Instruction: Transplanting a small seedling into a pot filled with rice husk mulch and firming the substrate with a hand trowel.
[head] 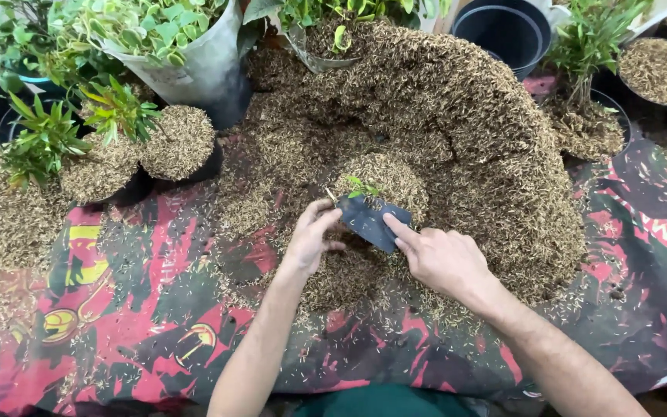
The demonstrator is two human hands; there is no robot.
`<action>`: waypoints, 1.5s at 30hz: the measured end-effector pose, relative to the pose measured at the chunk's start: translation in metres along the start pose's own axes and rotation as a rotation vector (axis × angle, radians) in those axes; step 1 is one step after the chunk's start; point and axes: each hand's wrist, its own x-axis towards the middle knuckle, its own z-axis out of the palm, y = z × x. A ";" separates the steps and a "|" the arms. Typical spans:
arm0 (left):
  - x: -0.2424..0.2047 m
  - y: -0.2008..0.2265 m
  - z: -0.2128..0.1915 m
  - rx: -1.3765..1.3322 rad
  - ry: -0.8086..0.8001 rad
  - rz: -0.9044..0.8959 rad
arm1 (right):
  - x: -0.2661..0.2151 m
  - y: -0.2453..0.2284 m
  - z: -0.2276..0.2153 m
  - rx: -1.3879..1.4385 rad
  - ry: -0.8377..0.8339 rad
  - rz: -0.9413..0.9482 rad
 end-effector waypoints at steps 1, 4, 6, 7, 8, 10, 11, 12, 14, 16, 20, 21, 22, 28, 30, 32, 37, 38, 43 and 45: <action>0.006 0.002 0.002 -0.003 0.004 0.000 | 0.001 0.000 0.000 -0.003 -0.002 -0.003; 0.024 0.004 0.005 0.245 0.045 0.066 | 0.006 0.001 0.000 -0.006 -0.020 0.001; 0.038 -0.005 -0.001 0.243 0.031 0.057 | 0.011 0.004 0.003 -0.019 -0.035 -0.009; 0.038 -0.004 0.000 0.242 0.033 0.052 | 0.010 0.004 -0.001 -0.019 -0.040 -0.009; 0.038 -0.003 0.001 0.236 0.025 0.047 | 0.009 0.004 -0.005 -0.007 -0.038 -0.039; 0.035 0.000 0.003 0.227 0.020 0.040 | 0.011 0.006 -0.006 0.003 -0.040 -0.072; 0.032 0.002 0.003 0.233 0.024 0.043 | 0.013 0.008 -0.003 0.019 -0.042 -0.077; 0.029 0.005 0.004 0.239 0.028 0.047 | 0.015 0.009 0.000 0.035 -0.043 -0.082; 0.036 -0.002 0.002 0.243 0.030 0.059 | 0.018 0.010 -0.001 0.043 -0.054 -0.088; 0.038 -0.005 0.003 0.247 0.023 0.068 | 0.021 0.012 0.001 0.053 -0.064 -0.086; 0.036 -0.002 0.002 0.247 0.016 0.075 | 0.023 0.014 0.001 0.058 -0.078 -0.108; 0.035 -0.003 0.002 0.241 0.010 0.069 | 0.021 0.014 0.001 0.064 -0.094 -0.110; 0.036 -0.003 0.002 0.242 0.008 0.071 | 0.021 0.013 0.000 0.064 -0.092 -0.109; 0.034 0.000 -0.002 0.217 -0.026 0.106 | 0.001 0.005 -0.011 0.117 -0.039 -0.084; 0.046 -0.009 -0.011 0.099 -0.081 0.073 | -0.004 0.007 -0.012 0.244 -0.023 -0.057; 0.053 -0.004 -0.015 0.093 -0.081 0.069 | -0.019 0.011 -0.008 0.259 -0.009 -0.044; 0.057 -0.012 -0.018 0.202 -0.088 0.092 | -0.049 0.009 -0.003 0.281 -0.034 -0.003; 0.065 -0.019 -0.020 0.192 -0.064 0.087 | -0.050 0.012 0.003 0.282 -0.022 0.001; 0.022 -0.023 0.003 0.195 0.036 0.041 | -0.052 0.014 0.009 0.294 0.001 0.014; -0.007 -0.021 0.020 -0.011 0.092 -0.044 | -0.046 0.014 0.011 0.235 -0.005 0.054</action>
